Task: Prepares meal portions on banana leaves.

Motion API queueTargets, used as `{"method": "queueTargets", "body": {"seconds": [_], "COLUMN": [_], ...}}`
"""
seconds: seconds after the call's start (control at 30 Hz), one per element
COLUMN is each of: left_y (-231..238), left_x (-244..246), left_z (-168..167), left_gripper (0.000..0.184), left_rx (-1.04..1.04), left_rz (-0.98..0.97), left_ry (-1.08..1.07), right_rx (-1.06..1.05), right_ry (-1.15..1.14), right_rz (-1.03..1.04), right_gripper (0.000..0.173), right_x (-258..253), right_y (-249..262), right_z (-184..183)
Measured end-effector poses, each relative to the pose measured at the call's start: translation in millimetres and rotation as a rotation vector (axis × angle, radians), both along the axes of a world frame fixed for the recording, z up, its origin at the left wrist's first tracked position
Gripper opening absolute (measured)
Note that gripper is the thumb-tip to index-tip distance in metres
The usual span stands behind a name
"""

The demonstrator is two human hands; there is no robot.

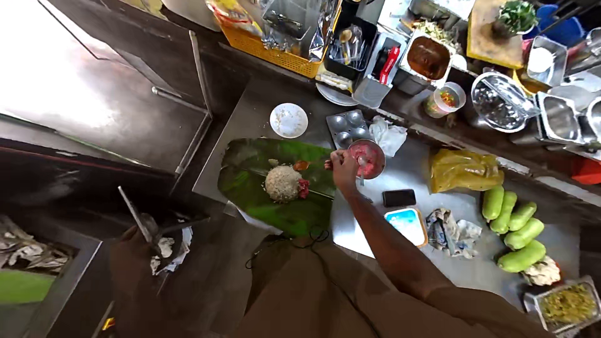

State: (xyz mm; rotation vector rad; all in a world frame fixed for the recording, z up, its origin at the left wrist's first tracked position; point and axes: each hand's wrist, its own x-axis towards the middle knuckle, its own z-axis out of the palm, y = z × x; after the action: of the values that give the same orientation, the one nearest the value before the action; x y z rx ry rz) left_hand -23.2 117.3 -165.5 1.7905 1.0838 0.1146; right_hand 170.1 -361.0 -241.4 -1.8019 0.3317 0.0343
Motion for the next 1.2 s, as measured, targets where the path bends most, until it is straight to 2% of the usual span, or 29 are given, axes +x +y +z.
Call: {"method": "queueTargets", "body": {"seconds": [0.17, 0.27, 0.33, 0.43, 0.53, 0.6, 0.73, 0.83, 0.9, 0.97, 1.03, 1.1, 1.2], "left_y": [41, 41, 48, 42, 27, 8, -98, -189, -259, -326, -389, -445, -520], "left_x": [28, 53, 67, 95, 142, 174, 215, 242, 255, 275, 301, 330, 373], "left_z": [19, 40, 41, 51, 52, 45, 74, 101, 125, 136, 142, 145, 150], "left_gripper": [0.037, 0.036, 0.033, 0.041, 0.042, 0.045, 0.037, 0.029, 0.03, 0.035, 0.04, 0.048, 0.054], "left_rx": [0.024, 0.022, 0.067, 0.149, 0.274, 0.312, 0.164, 0.151, 0.233, 0.316, 0.379, 0.449, 0.571], "left_rz": [0.025, 0.044, -0.017, -0.152, -0.339, -0.472, -0.681, -0.927, -1.047, -1.126, -1.185, -1.239, -1.275], "left_ry": [0.052, 0.013, -0.012, 0.02, 0.08, 0.033, -0.182, -0.305, -0.314, -0.301, -0.248, -0.199, -0.166], "right_rx": [-0.296, -0.395, -0.349, -0.123, 0.084, 0.144, 0.18, 0.229, 0.212, 0.102, 0.027, 0.079, 0.096], "right_ry": [-0.162, -0.221, -0.23, -0.19, -0.199, -0.268, -0.411, -0.452, -0.43, -0.357, -0.25, -0.197, -0.261], "right_rz": [0.169, 0.129, 0.026, -0.192, -0.403, -0.498, -0.658, -0.705, -0.695, -0.628, -0.486, -0.342, -0.152], "right_gripper": [0.024, 0.023, 0.022, 0.023, 0.027, 0.03, 0.033, 0.032, 0.03, 0.03, 0.041, 0.056, 0.052], "right_x": [-8, -1, 5, 9, 15, 19, 39, 73, 104, 132, 146, 130, 42], "right_y": [36, 36, 31, 16, -17, -49, -124, -174, -203, -228, -248, -258, -263], "right_z": [-7, -2, 6, 32, 67, 90, 128, 144, 145, 137, 131, 131, 128]}}
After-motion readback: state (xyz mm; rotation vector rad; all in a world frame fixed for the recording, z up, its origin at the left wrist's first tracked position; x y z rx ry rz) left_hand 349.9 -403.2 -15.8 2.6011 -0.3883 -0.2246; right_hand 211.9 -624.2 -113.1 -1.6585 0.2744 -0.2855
